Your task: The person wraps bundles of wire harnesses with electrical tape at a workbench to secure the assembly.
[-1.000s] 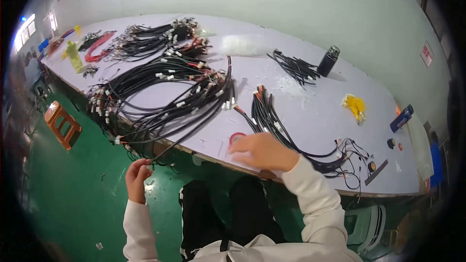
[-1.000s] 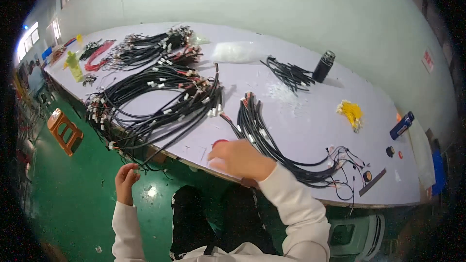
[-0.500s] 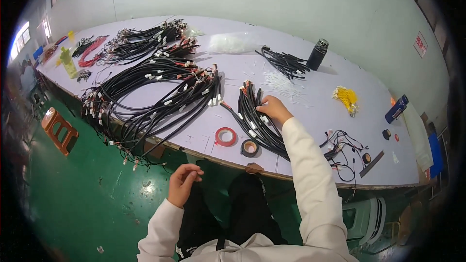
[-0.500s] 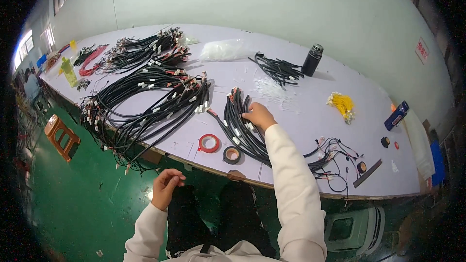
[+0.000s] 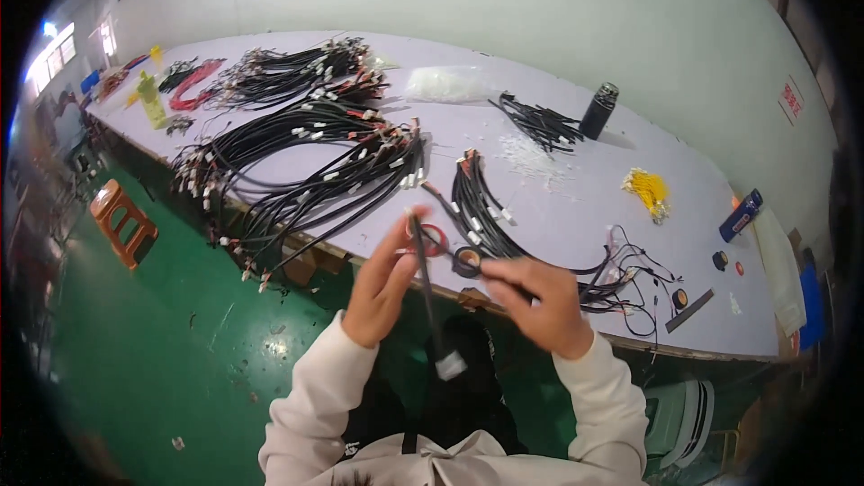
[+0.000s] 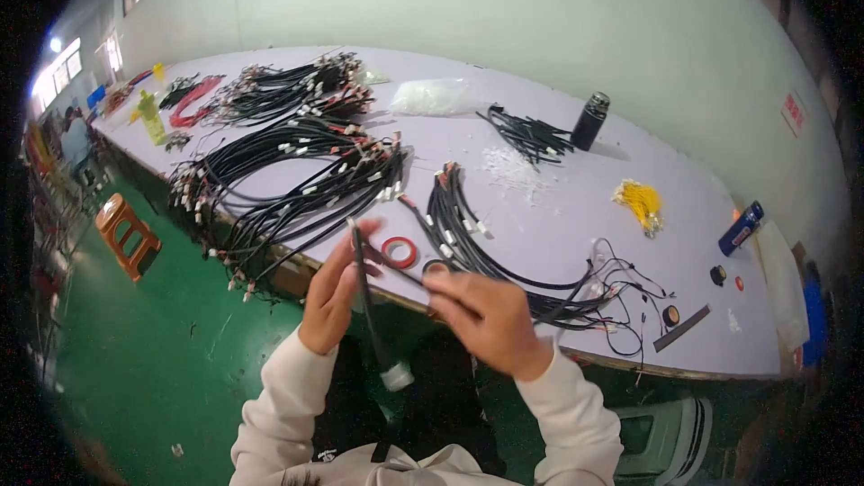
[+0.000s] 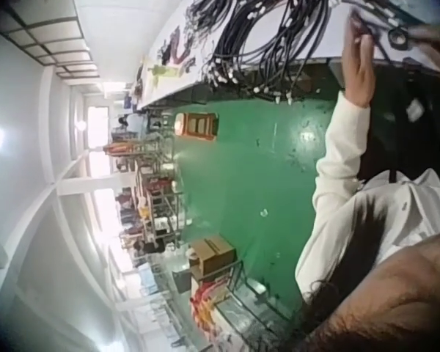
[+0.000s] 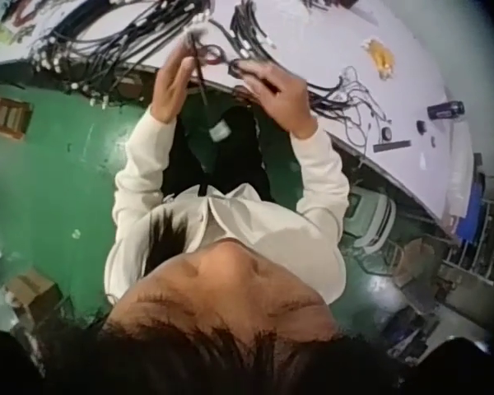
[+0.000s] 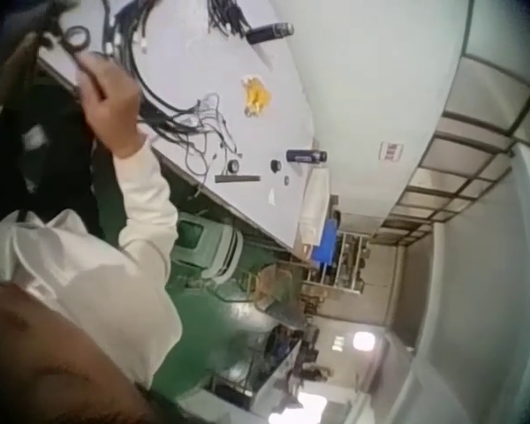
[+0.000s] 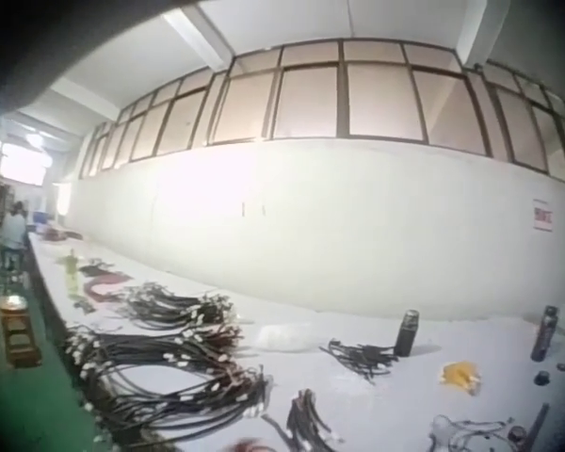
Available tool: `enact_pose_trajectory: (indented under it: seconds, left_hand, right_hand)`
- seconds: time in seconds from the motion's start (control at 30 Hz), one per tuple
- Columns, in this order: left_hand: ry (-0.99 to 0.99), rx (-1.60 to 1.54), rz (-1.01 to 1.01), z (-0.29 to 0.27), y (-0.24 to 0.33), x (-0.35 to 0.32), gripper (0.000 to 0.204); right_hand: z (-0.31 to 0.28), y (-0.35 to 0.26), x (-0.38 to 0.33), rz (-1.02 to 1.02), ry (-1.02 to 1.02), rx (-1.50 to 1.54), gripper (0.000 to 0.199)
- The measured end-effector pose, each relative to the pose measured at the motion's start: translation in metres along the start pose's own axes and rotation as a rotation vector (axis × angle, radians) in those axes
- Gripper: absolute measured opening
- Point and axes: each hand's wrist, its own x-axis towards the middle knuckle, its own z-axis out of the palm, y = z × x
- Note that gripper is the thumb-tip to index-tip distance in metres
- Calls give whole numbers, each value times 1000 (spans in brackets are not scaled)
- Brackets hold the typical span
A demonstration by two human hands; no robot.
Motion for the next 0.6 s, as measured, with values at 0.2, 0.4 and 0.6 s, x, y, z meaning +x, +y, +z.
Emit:
enact_pose_trajectory:
  seconds: [0.2, 0.4, 0.6]
  left_hand:
    - [-154, -686, -266, 29, 9, -24, 41]
    - [209, -989, -18, -2, 19, -55, 20]
    - [81, -1048, 357, -56, 65, -81, 22]
  right_hand:
    - [-18, -20, -37, 121, -93, 6, 25]
    - [-76, 75, -83, 55, 43, -397, 28]
    - [-165, 48, -108, 125, 534, -787, 13]
